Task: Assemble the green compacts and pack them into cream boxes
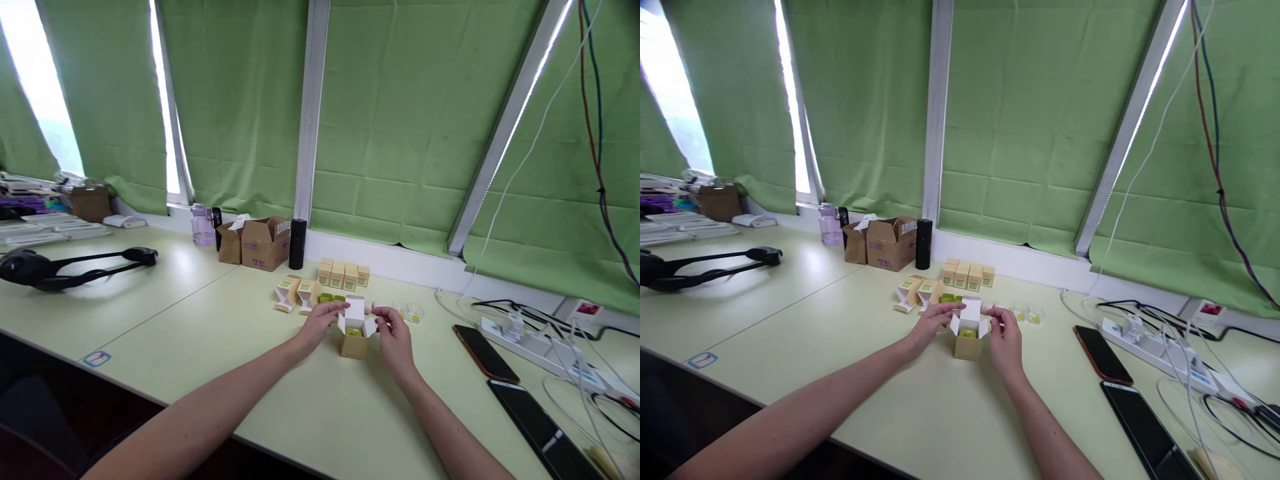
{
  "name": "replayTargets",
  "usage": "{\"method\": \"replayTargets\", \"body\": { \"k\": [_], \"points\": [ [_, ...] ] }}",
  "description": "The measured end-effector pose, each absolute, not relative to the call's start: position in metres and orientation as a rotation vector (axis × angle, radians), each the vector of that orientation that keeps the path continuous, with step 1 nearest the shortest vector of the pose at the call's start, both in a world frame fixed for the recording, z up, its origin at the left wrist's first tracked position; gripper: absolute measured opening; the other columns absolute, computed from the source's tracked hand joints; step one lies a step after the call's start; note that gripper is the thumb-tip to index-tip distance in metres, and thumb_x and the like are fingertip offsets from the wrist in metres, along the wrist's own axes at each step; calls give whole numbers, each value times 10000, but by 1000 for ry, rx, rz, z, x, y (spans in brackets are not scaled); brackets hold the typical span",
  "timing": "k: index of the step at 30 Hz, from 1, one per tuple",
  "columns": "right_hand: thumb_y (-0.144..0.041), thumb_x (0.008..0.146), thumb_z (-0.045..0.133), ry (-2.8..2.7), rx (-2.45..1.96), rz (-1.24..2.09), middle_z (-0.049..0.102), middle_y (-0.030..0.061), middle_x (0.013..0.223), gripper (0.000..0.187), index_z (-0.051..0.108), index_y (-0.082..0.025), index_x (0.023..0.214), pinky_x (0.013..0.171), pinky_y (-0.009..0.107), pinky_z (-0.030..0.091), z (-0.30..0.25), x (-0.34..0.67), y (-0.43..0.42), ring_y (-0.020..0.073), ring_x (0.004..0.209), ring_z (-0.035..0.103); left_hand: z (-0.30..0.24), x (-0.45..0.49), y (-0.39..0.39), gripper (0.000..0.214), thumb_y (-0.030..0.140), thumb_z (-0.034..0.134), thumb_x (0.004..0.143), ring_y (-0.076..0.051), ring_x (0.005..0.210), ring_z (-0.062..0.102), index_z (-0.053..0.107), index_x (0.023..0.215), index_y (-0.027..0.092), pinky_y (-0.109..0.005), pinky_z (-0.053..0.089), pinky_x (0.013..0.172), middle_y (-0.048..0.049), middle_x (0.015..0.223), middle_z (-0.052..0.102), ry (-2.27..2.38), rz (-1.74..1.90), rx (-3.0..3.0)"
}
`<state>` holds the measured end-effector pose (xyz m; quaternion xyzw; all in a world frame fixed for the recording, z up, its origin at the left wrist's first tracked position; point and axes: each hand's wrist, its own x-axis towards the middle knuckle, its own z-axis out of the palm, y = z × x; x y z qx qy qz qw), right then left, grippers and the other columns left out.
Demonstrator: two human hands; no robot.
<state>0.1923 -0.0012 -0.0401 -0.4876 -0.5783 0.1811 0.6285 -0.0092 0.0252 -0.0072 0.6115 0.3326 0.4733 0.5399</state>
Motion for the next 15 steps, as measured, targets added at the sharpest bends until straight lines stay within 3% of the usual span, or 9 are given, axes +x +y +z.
{"method": "replayTargets", "body": {
  "k": [7,15],
  "points": [
    [-358,893,534,-1267,-1119,448,723,108,1060,224,671,-214,996,699,380,545,-45,195,4,238,828,633,-8,-8,26,462,151,563,722,-201,857,631,741,1148,146,-309,446,830,-42,796,703,771,1111,1440],
    [-368,836,602,-1224,-1129,512,714,96,1006,228,672,-214,988,646,359,538,-47,195,7,224,774,619,-15,-5,28,420,250,718,765,-233,938,696,652,1167,147,-337,473,877,-84,915,738,700,1094,1424]
  ]
}}
